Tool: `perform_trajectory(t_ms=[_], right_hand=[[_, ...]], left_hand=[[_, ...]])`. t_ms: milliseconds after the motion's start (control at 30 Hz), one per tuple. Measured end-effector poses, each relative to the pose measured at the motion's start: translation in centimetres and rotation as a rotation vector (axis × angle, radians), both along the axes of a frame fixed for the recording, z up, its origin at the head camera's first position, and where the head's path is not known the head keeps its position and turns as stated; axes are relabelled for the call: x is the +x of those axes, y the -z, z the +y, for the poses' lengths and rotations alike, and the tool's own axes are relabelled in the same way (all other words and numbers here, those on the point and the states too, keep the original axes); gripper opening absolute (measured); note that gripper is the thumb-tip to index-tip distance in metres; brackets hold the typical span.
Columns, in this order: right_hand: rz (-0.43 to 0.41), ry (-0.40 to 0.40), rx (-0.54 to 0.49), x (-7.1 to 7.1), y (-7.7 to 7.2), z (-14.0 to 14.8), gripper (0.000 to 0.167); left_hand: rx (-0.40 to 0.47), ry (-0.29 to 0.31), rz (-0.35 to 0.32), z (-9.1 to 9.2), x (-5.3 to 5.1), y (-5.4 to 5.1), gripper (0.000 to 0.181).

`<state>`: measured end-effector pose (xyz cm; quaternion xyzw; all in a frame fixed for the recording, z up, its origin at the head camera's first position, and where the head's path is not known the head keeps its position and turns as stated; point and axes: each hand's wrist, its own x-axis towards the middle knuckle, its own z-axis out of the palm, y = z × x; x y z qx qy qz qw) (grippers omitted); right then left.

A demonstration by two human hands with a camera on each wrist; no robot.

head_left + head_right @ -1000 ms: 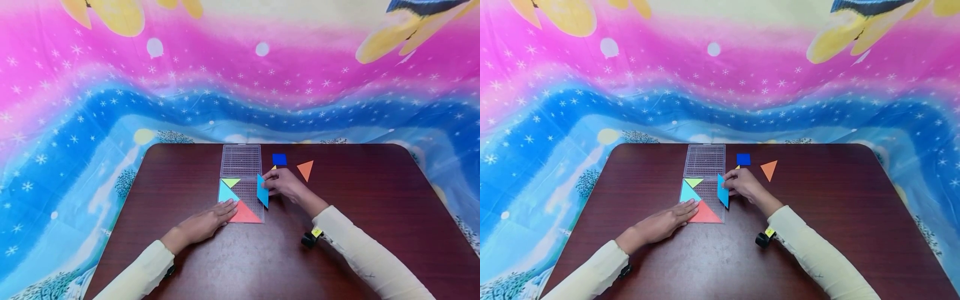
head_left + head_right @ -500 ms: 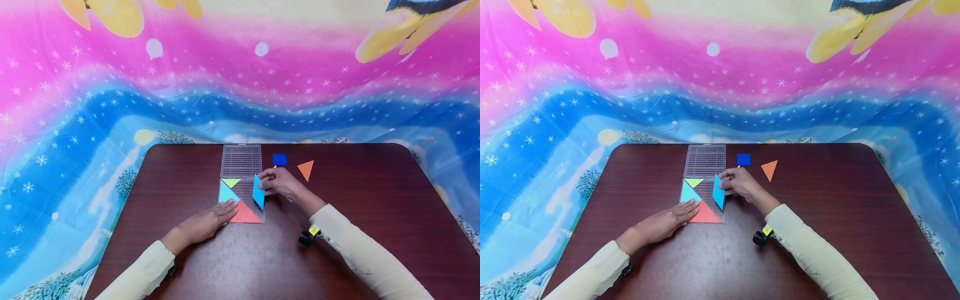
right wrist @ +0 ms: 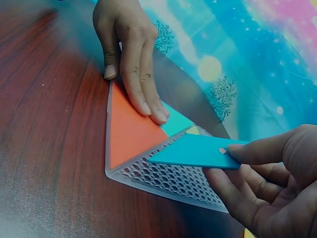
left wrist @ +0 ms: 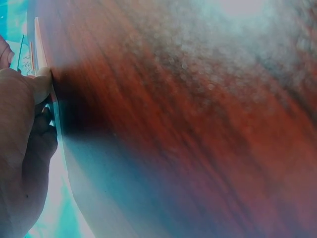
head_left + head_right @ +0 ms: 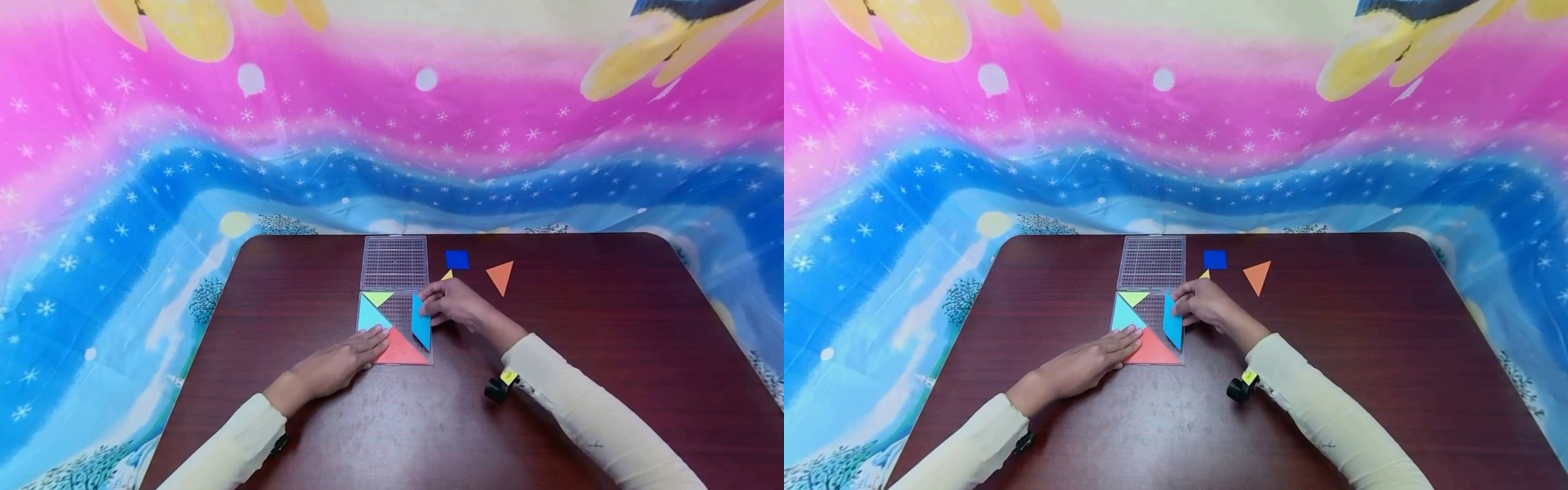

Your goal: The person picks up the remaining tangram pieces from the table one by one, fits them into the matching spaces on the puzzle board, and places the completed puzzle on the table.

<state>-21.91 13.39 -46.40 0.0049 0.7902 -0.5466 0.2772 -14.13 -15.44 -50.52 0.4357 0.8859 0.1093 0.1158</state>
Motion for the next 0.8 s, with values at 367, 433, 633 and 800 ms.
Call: perform_trajectory(t_ms=[367,433,633,800], right_hand=[[0.029,-0.068,0.077,0.4,0.9,-0.9,0.023],[0.030,-0.066,0.083,0.4,0.9,-1.0,0.022],[0.031,-0.053,0.111,0.4,1.0,-1.2,0.022],[0.052,-0.059,0.140,0.3,1.3,-1.2,0.030]], left_hand=[[0.005,-0.008,-0.017,0.0,0.0,0.0,0.052],[0.004,-0.009,-0.020,0.0,0.0,0.0,0.052],[0.000,-0.014,-0.021,0.0,0.0,0.0,0.052],[0.002,-0.012,-0.013,0.0,0.1,0.0,0.052]])
